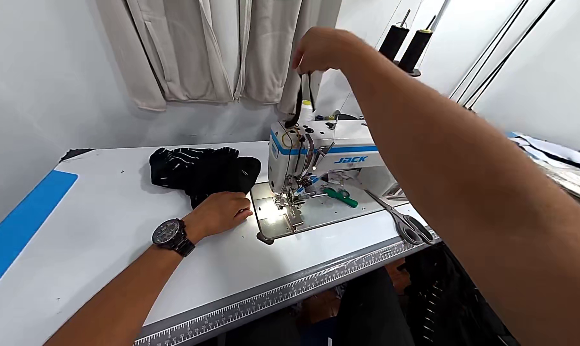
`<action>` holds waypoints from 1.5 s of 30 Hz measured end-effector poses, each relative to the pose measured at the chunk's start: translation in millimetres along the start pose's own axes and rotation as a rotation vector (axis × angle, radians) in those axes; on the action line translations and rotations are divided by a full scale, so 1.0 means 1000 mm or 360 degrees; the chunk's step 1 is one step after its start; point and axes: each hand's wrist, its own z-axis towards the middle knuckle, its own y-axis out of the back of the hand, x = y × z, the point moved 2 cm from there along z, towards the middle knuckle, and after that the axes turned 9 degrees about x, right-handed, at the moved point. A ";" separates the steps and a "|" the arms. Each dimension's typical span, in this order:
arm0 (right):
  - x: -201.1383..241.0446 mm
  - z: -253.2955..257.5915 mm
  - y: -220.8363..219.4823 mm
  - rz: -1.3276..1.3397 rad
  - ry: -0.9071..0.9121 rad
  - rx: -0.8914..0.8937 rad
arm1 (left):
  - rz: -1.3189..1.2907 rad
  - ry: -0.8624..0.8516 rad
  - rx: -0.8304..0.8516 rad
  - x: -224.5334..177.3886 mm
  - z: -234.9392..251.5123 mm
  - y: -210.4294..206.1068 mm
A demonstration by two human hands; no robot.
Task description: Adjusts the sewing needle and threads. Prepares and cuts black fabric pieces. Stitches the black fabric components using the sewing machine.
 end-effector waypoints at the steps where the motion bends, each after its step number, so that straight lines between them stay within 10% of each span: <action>1: 0.002 -0.007 -0.005 -0.0187 0.0119 -0.0087 | -0.0009 -0.0010 -0.0003 0.000 0.000 0.001; 5: 0.005 -0.156 -0.044 0.0268 0.0356 -0.0716 | -0.0028 -0.0029 0.0016 0.003 0.002 -0.002; 8: -0.027 -0.265 -0.152 0.0832 0.0242 -0.0194 | -0.0006 -0.0103 -0.0091 0.005 0.002 -0.006; 12: -0.035 -0.216 -0.270 0.0784 -0.0157 0.0389 | -0.0024 -0.0124 -0.0080 0.002 0.005 -0.008; 18: -0.010 -0.156 -0.272 0.0510 -0.0214 0.0796 | 0.0012 -0.0064 -0.0123 0.010 0.001 0.000; 25: -0.010 -0.195 -0.296 0.1072 0.0096 0.0263 | 0.0126 -0.0033 -0.0345 0.024 -0.001 -0.004; 33: -0.061 -0.212 -0.289 0.3882 -0.0414 -0.0151 | 0.0068 0.0150 -0.0114 0.031 -0.001 -0.012; 36: -0.083 -0.177 -0.277 0.4324 -0.0045 -0.0370 | 0.0069 0.0160 -0.0110 0.031 0.000 -0.012; 39: -0.094 -0.155 -0.276 0.4018 0.0407 -0.0383 | 0.0063 0.0170 -0.0128 0.034 -0.001 -0.013; 42: -0.112 -0.150 -0.286 0.3240 -0.0233 -0.0651 | 0.0070 0.0164 -0.0128 0.031 -0.001 -0.011; 45: -0.129 -0.130 -0.279 0.1504 -0.0468 -0.0721 | 0.0072 0.0183 -0.0133 0.032 -0.002 -0.011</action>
